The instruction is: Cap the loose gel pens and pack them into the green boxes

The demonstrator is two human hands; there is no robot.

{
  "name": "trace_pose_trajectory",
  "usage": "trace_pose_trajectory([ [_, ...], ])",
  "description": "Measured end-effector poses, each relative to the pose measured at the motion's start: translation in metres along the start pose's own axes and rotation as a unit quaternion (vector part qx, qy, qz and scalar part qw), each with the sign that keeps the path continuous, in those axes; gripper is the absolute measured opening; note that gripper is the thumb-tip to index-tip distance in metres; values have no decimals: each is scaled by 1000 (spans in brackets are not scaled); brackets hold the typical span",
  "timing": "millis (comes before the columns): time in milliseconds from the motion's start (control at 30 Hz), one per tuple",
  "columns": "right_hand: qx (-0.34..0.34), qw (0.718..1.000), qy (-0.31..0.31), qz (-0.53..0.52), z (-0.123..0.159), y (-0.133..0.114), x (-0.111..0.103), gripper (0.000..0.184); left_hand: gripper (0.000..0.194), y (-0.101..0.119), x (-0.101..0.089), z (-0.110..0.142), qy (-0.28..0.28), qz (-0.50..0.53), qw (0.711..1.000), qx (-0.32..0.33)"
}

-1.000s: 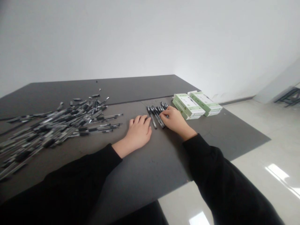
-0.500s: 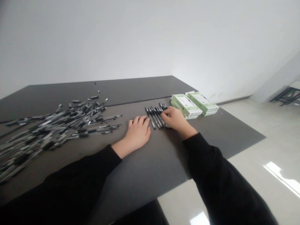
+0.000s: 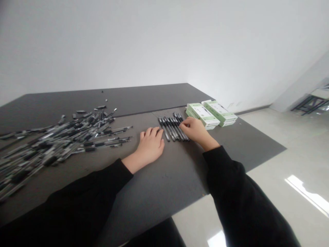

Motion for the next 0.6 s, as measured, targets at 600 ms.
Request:
trace_pose_trajectory([
  [600,10,1000,-16,-21,4,0,1,29,46,0,0,0,-2,0,1000,2],
])
Point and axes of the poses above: each hand's wrist, its own z-axis away from the middle knuckle, its own x-axis out of the palm, y = z × x, the point moved 7 cm from there along -z, towards the middle knuckle, and after that the axes turned 15 degrees about -x, right-handed, at the moved point
